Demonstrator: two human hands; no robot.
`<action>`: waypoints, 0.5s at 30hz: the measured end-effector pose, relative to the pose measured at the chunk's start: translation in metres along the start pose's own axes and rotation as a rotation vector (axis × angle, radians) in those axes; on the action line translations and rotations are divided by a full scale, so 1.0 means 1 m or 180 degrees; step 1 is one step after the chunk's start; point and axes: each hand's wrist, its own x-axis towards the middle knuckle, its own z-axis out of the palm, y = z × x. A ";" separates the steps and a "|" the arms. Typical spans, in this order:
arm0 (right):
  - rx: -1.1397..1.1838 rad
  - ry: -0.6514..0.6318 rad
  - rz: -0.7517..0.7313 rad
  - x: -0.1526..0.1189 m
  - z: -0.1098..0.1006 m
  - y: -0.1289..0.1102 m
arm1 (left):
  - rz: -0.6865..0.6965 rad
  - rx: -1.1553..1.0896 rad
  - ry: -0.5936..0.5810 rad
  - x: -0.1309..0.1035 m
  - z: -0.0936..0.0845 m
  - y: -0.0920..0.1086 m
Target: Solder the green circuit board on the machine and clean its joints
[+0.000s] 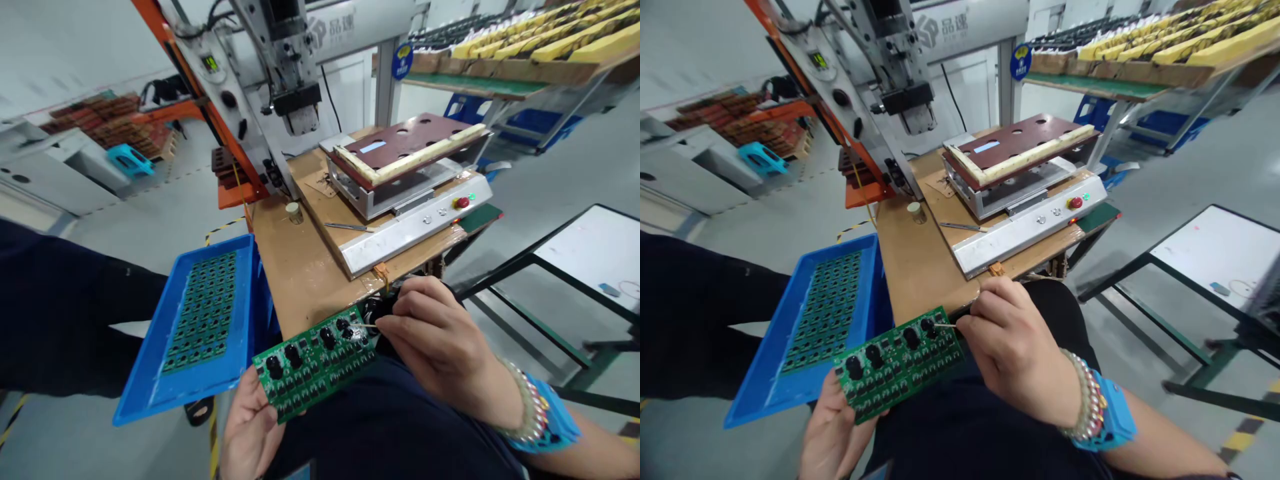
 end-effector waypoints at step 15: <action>-0.0030 0.0227 -0.0296 -0.005 0.001 0.007 | -0.0380 -0.0409 -0.0164 -0.006 0.004 -0.013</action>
